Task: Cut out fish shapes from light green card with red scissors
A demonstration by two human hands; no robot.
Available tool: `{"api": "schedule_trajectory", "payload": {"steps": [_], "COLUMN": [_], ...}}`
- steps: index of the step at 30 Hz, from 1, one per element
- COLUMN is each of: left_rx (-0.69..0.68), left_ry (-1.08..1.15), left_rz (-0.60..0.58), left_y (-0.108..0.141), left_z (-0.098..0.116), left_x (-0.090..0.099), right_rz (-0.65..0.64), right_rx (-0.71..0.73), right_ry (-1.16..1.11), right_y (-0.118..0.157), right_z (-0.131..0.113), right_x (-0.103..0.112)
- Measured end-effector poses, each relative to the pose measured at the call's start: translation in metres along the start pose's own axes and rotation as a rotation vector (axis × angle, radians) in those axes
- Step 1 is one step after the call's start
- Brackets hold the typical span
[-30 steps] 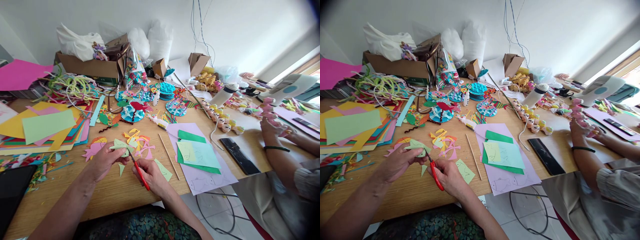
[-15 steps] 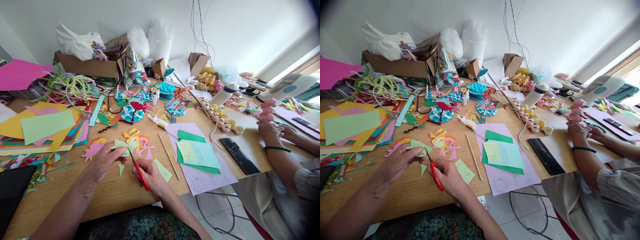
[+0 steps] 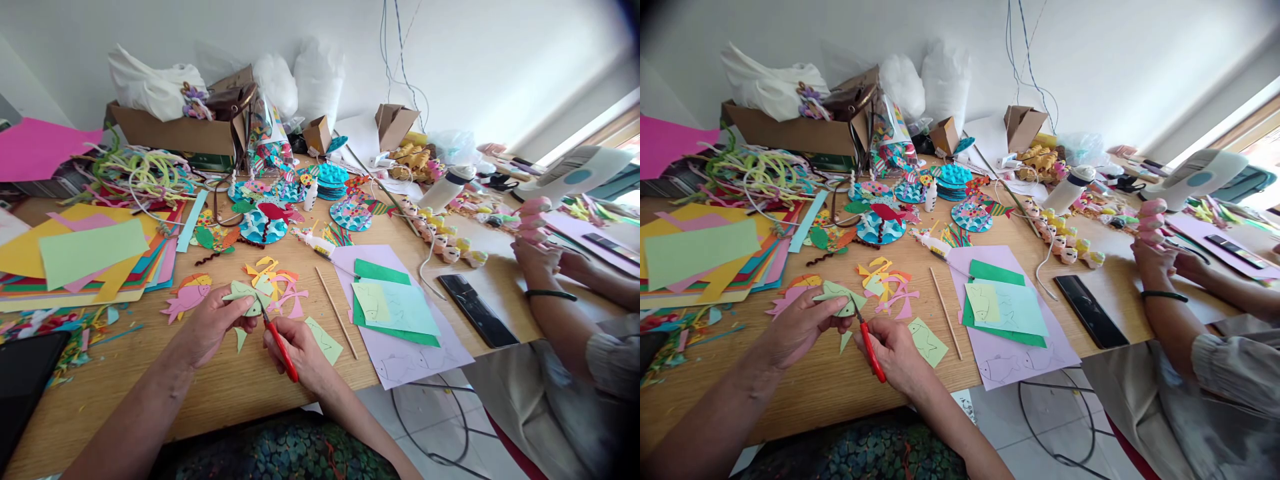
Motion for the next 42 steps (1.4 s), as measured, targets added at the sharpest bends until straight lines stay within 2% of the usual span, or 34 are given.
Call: {"api": "schedule_trajectory", "payload": {"steps": [8, 20, 26, 32, 42], "left_rx": [0.002, 0.004, 0.0, -0.009, -0.024], "left_ry": [0.02, 0.08, 0.097, 0.129, 0.086], "left_rz": [0.011, -0.004, -0.029, -0.01, -0.04], "left_y": [-0.001, -0.001, -0.002, -0.002, -0.003], "left_z": [-0.001, -0.008, -0.008, -0.009, -0.007], "left_x": [-0.001, -0.003, -0.006, -0.007, -0.011], "right_rz": [0.023, 0.019, -0.001, -0.008, -0.008], "right_rx": [-0.009, -0.019, 0.025, 0.006, 0.036], "right_ry": [0.019, -0.063, -0.118, -0.135, -0.113], "right_y": [0.001, 0.002, 0.001, 0.001, 0.002], "right_z": [0.003, 0.005, 0.003, 0.004, 0.002], "right_x": [0.002, 0.001, 0.0, -0.001, 0.001]}}
Point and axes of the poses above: each hand's wrist, its own y-axis away from the middle knuckle, its own x-axis out of the back of the hand, z = x × y, the point moved 10 cm from there along -y, towards the middle knuckle, and after that the axes turned 12 degrees about -z, right-handed, at the moved point
